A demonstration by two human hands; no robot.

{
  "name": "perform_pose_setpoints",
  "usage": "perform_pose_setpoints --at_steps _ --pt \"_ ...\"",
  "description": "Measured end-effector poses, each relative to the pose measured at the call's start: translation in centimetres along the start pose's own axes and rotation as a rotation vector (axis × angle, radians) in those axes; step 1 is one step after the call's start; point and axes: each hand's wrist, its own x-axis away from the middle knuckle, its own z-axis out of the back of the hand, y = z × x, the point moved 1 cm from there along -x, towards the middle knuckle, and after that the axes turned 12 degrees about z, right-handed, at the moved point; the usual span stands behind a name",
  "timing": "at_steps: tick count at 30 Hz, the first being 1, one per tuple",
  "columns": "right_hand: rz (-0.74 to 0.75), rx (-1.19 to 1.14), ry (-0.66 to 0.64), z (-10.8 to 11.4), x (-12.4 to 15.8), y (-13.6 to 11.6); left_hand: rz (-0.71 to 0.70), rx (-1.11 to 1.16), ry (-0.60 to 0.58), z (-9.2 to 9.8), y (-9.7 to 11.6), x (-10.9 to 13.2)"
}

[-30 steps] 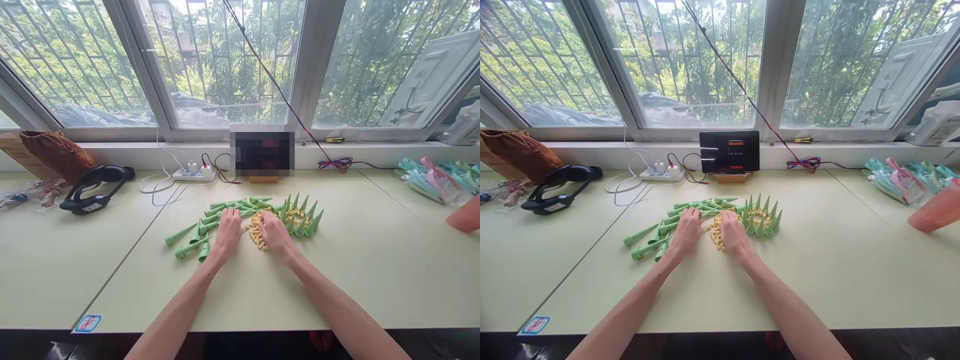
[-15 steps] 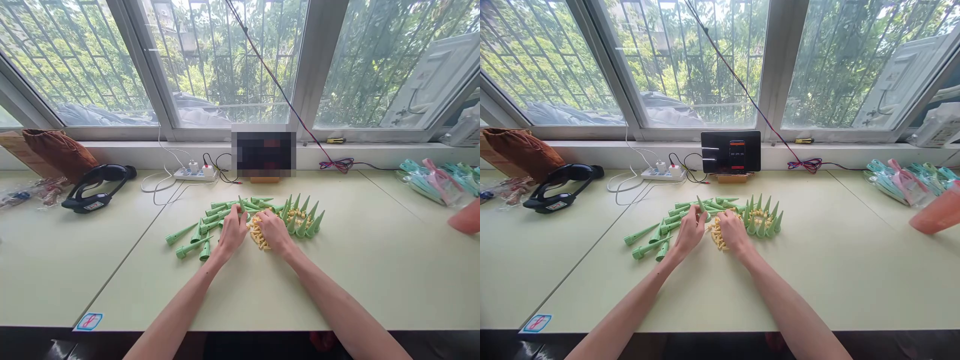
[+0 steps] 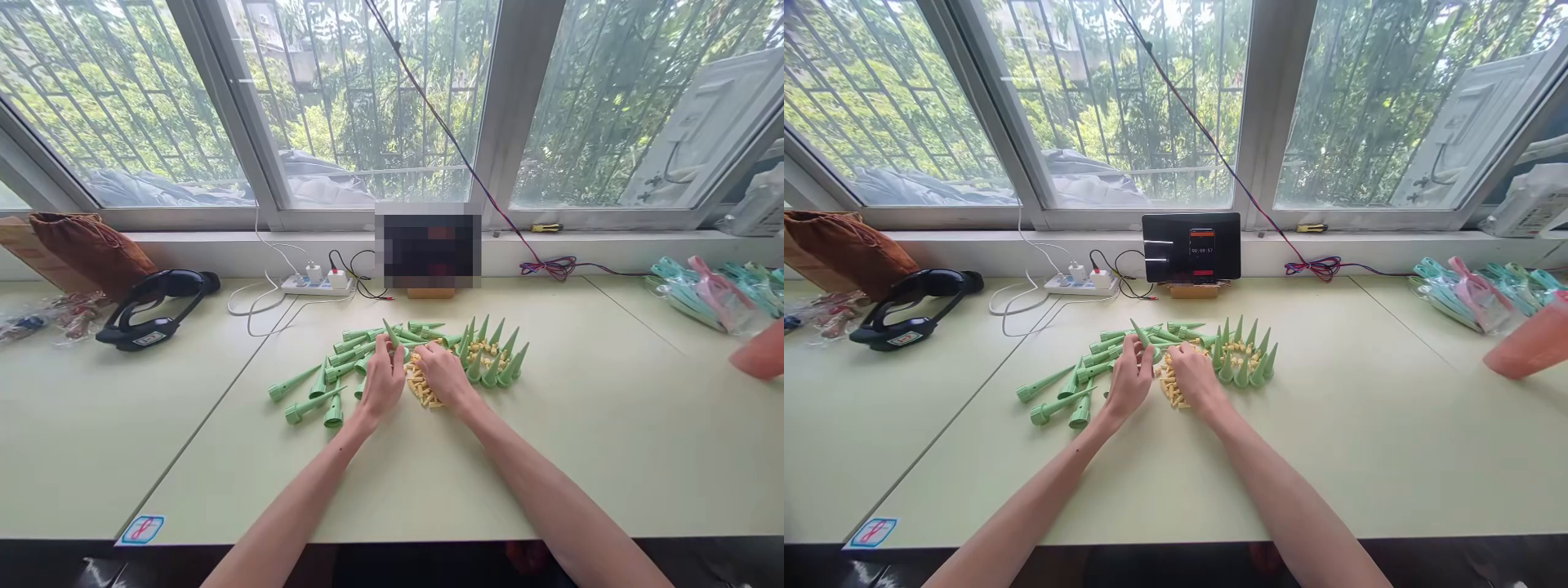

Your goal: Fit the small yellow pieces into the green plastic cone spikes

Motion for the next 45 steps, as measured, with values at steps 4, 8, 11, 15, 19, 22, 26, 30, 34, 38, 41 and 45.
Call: perform_pose_setpoints --at_steps 4,8,11,15,19,22,26,30,34,38,41,45 --pt "0.006 0.025 -0.004 -0.2 0.0 0.1 0.041 0.114 -0.012 -0.2 0.1 0.2" --pt "0.013 0.003 0.039 -0.3 0.0 0.2 0.100 0.205 -0.048 -0.2 0.3 0.4" --pt "-0.002 -0.032 0.073 -0.2 0.2 0.2 0.152 0.285 -0.095 -0.3 0.4 0.4" --pt "0.006 -0.154 0.157 0.2 0.9 0.1 0.192 0.382 -0.146 -0.5 0.4 0.2" --pt "0.029 -0.352 0.317 0.3 1.6 -0.1 0.240 0.484 -0.180 -0.6 0.3 0.0" --pt "0.040 -0.465 0.445 0.0 1.7 -0.3 0.306 0.556 -0.199 -0.6 0.4 -0.1" --pt "0.046 -0.533 0.519 -0.5 1.6 -0.3 0.393 0.630 -0.230 -0.5 0.4 -0.1" --pt "0.039 -0.567 0.543 -0.6 1.6 -0.2 0.438 0.660 -0.247 -0.4 0.4 -0.1" --pt "0.017 -0.579 0.545 -0.6 1.6 -0.2 0.470 0.679 -0.259 -0.4 0.5 -0.2" --pt "-0.003 -0.581 0.556 -0.5 1.6 -0.2 0.495 0.692 -0.271 -0.3 0.5 -0.2" --pt "-0.018 -0.589 0.568 -0.4 1.6 -0.2 0.508 0.701 -0.289 -0.2 0.5 -0.3" --pt "-0.033 -0.603 0.579 -0.3 1.7 -0.2 0.513 0.701 -0.294 -0.1 0.7 -0.2"
